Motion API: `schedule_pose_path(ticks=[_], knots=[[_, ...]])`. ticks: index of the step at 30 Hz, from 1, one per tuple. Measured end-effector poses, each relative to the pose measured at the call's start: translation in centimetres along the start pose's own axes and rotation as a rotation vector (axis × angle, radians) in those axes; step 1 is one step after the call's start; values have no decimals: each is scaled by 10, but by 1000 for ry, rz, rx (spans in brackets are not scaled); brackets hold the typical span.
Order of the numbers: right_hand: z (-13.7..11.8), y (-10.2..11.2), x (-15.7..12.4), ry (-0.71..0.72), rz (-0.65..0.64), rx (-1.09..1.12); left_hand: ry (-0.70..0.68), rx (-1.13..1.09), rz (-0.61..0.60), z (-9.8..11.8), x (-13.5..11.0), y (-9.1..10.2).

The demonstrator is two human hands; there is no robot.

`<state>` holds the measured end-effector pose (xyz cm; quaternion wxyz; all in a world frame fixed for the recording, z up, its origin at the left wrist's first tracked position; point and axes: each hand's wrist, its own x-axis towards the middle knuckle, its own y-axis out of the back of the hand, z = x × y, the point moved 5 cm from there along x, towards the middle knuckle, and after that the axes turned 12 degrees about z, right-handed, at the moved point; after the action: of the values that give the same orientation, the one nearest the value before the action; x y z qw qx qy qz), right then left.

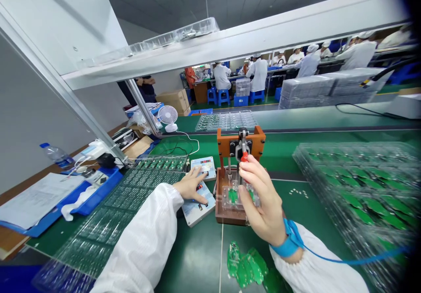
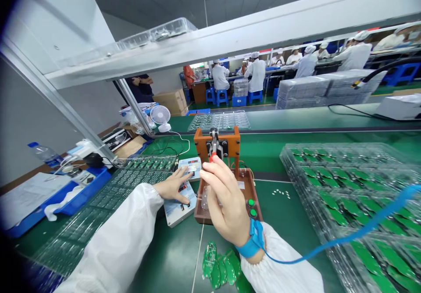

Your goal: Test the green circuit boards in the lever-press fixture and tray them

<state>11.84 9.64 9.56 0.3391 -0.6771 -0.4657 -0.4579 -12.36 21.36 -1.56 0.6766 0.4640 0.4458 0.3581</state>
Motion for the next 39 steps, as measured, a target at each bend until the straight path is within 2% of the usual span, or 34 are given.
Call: schedule_pose_path(ticks=[5, 14, 27, 30, 31, 33, 35, 37, 39], knots=[[0, 0, 0, 0, 1, -28, -1, 21, -16, -8, -7, 4], [0, 0, -1, -5, -6, -32, -36, -7, -14, -13, -4, -4], [1, -1, -1, 1, 5, -26, -1, 43, -44, -12, -1, -8], [0, 0, -2, 4, 13, -46, 7, 92, -44, -8, -1, -2], [0, 0, -2, 4, 11, -53, 17, 108, -29, -4, -3, 2], [-1, 0, -2, 6, 10, -65, 33, 144, 77, 7, -14, 14], [-1, 0, -1, 15, 12, -78, -14, 169, 286, 28, -33, 26], [-2, 0, -1, 30, 12, -94, -201, 117, 487, 60, -58, 29], [-2, 0, -3, 46, 10, -114, -622, 38, 592, 105, -88, 20]])
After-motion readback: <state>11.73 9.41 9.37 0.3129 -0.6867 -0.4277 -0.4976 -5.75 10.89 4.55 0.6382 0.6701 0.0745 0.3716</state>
